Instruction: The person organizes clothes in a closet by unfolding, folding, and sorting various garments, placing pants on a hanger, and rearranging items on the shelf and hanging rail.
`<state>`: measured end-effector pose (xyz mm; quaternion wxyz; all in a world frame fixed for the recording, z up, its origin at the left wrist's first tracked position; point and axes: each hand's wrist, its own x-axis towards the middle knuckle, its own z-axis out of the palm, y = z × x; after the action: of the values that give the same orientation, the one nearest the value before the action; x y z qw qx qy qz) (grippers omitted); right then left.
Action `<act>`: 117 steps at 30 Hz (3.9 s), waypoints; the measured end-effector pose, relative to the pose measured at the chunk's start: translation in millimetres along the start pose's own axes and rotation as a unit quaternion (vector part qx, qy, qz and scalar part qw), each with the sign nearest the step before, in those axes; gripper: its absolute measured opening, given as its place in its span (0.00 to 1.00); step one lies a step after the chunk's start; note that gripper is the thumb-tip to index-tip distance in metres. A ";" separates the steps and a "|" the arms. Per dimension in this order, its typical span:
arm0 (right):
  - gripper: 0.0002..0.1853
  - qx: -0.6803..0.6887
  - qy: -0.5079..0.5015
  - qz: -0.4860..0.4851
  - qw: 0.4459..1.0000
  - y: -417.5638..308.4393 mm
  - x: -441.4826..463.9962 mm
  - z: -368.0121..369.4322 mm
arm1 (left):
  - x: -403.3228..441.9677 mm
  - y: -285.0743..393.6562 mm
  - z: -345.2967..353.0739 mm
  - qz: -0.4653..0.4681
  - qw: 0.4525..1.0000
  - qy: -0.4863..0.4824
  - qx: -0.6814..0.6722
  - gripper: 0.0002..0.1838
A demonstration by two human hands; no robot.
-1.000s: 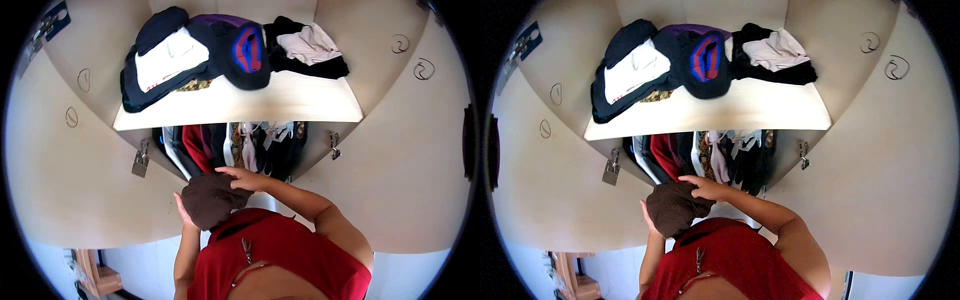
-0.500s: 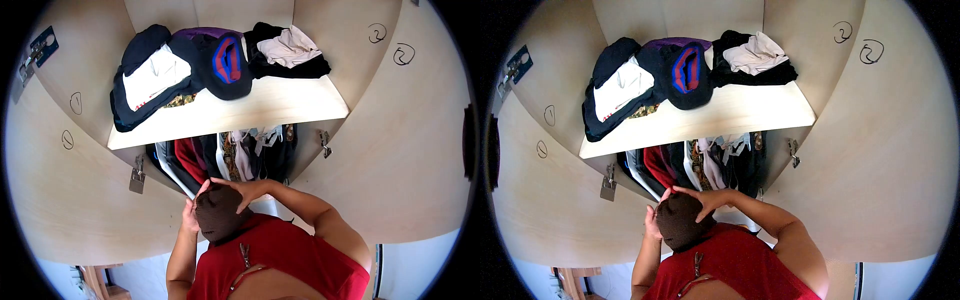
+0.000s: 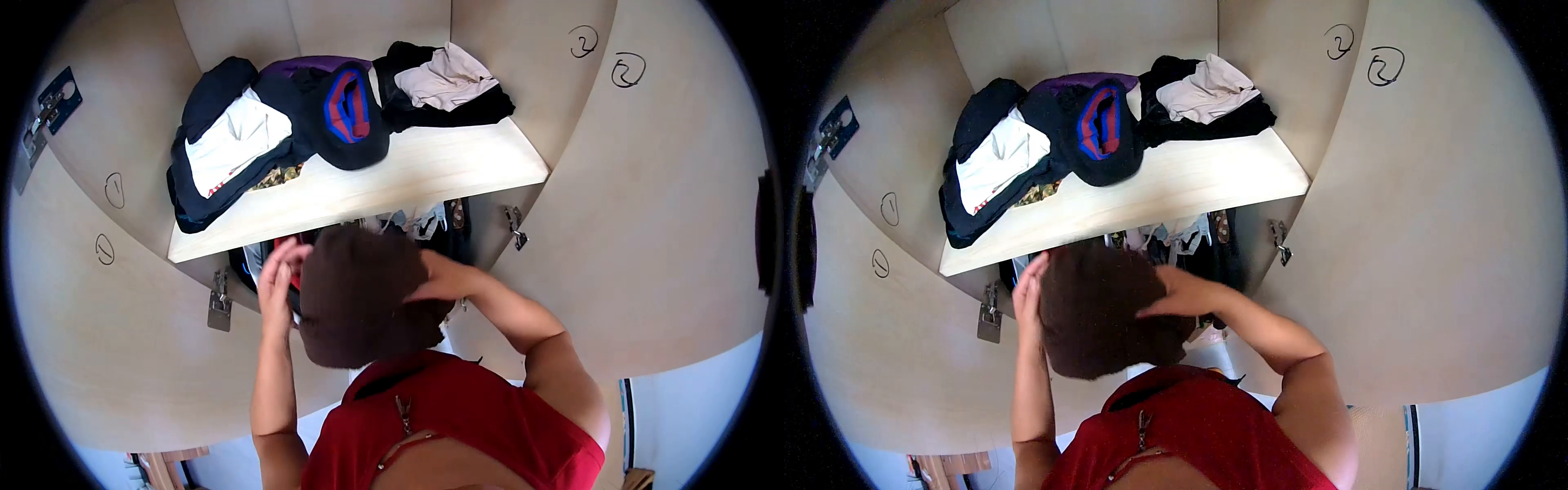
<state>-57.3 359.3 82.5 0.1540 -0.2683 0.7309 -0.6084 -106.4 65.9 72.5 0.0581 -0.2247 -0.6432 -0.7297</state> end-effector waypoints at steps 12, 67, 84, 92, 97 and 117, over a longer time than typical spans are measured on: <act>0.42 0.034 0.396 -0.168 0.902 -163.0 71.0 -188.7 | 107.6 22.7 4.4 0.295 0.813 0.088 0.494 0.09; 0.28 -0.533 0.406 0.382 0.636 -68.7 159.4 -320.2 | 115.0 20.9 2.3 0.232 0.817 0.091 0.519 0.13; 0.44 -0.606 0.013 -0.111 0.788 -76.8 309.6 -67.7 | 118.5 16.3 0.9 0.259 0.810 0.098 0.518 0.12; 0.14 -0.647 0.114 -0.245 0.713 -73.2 326.6 -42.4 | 117.8 21.2 7.5 0.247 0.822 0.106 0.503 0.12; 0.21 -0.649 -0.019 -0.166 0.742 -123.0 298.0 -39.4 | 120.4 17.5 7.5 0.262 0.806 0.116 0.519 0.12; 0.21 -0.587 0.205 -0.165 0.766 -97.5 456.8 -57.1 | 119.7 16.9 3.7 0.253 0.810 0.110 0.517 0.10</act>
<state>-438.2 129.3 235.7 -0.2898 -0.2921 0.9038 -0.1172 -205.9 91.1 136.4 0.4186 -0.2349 -0.8349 -0.2691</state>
